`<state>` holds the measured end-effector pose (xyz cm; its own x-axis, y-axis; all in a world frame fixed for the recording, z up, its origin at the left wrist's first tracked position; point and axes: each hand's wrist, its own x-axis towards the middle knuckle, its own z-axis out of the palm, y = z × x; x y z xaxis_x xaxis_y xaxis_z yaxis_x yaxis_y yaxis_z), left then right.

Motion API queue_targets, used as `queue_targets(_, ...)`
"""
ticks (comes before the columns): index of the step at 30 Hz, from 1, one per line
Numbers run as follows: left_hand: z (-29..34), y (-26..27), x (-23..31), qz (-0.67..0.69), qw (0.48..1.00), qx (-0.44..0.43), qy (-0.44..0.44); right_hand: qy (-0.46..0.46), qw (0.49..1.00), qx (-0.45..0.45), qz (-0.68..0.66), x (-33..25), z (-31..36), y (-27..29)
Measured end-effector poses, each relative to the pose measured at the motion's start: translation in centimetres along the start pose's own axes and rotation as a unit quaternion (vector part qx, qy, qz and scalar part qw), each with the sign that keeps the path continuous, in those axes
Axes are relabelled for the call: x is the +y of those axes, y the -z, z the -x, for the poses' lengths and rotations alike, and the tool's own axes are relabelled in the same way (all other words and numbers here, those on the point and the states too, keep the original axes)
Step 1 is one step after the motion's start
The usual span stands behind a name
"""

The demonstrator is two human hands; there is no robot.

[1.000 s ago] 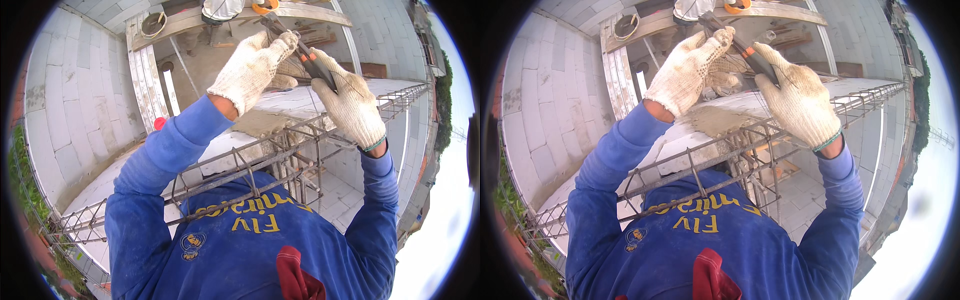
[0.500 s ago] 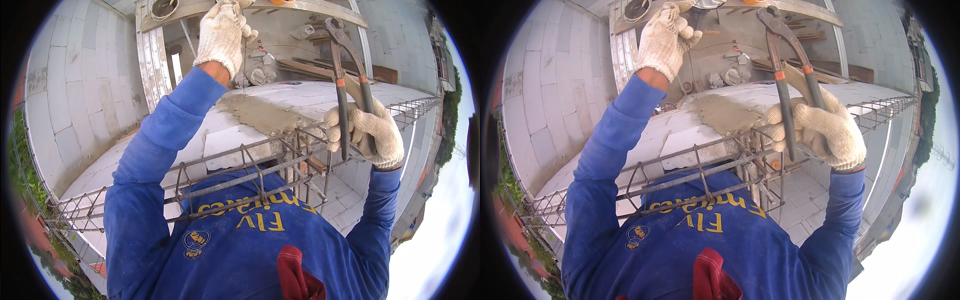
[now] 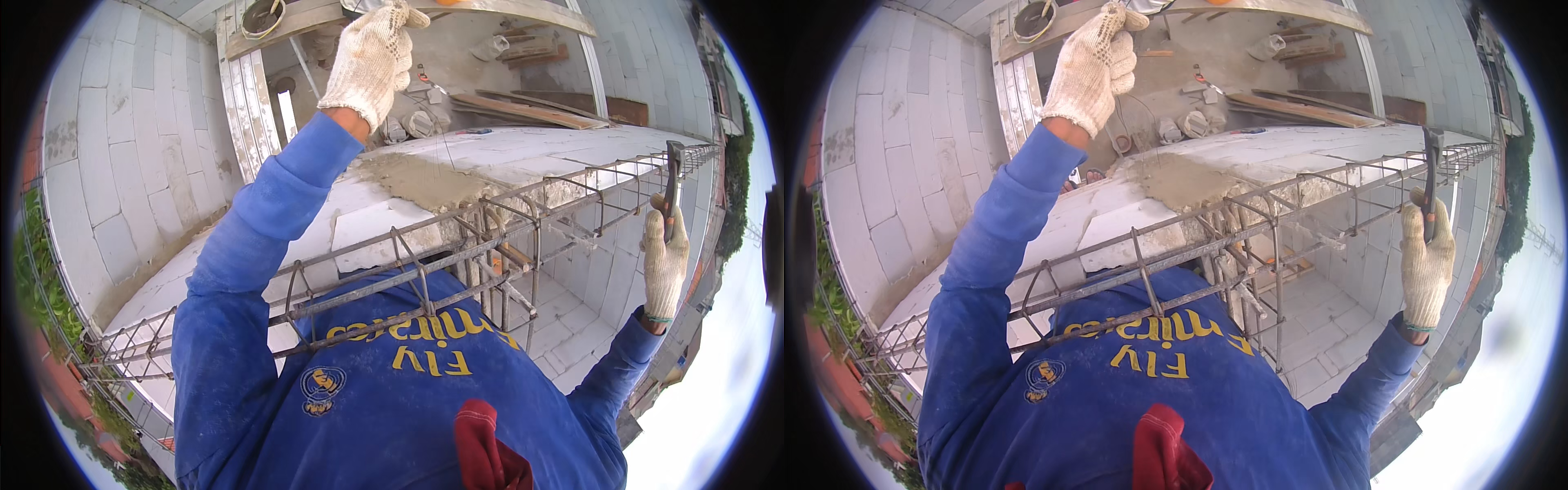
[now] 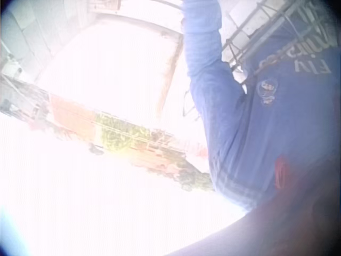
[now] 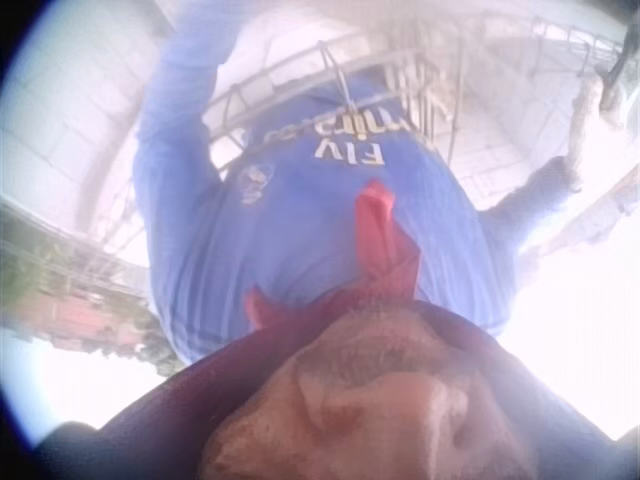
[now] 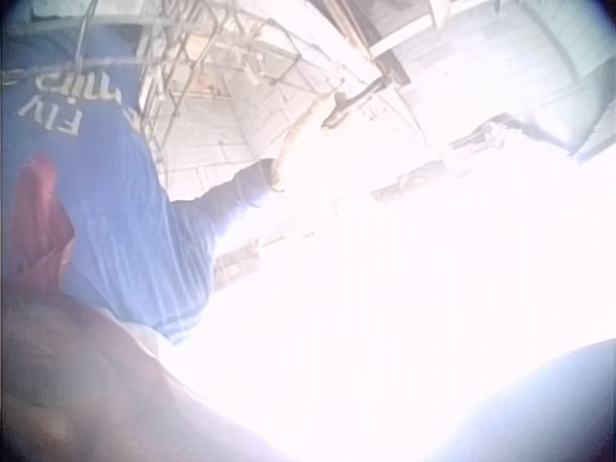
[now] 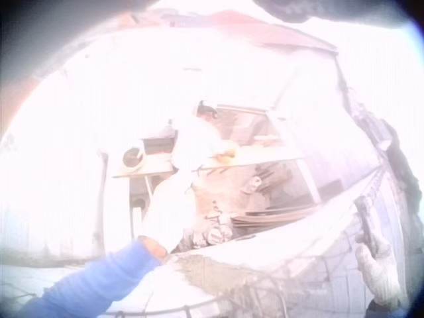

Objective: The person is assembling a rebar cage on a construction site. They use pliers to bend and twist wire ties, securing the intersections of the metal rods. The person works methodically along the length of the cage, ensuring each joint is fastened.

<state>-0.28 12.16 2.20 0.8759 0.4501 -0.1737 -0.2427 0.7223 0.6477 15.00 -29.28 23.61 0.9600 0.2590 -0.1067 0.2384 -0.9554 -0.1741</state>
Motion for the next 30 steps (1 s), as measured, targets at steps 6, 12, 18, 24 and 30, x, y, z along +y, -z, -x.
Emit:
queue_targets(6,0.8,-3.1,2.5,-0.071,0.973,-0.112,-0.191,0.135,0.961,0.040,0.237,1.9,0.6,-5.2)
queue_targets(12,3.0,-7.9,4.7,-0.054,0.961,-0.175,-0.205,0.107,0.980,0.074,0.151,-1.1,0.4,-2.8)
queue_targets(18,5.8,-10.6,5.2,-0.057,0.954,-0.223,-0.191,0.422,0.838,-0.009,-0.346,-15.6,-0.1,-2.2)
queue_targets(24,5.6,-8.2,8.0,-0.042,0.964,-0.157,-0.211,0.451,0.838,-0.140,-0.272,-27.3,1.6,-7.1)
queue_targets(30,2.9,-4.3,8.7,-0.018,0.972,-0.099,-0.214,0.546,0.809,-0.147,-0.162,-26.7,-0.1,-7.7)
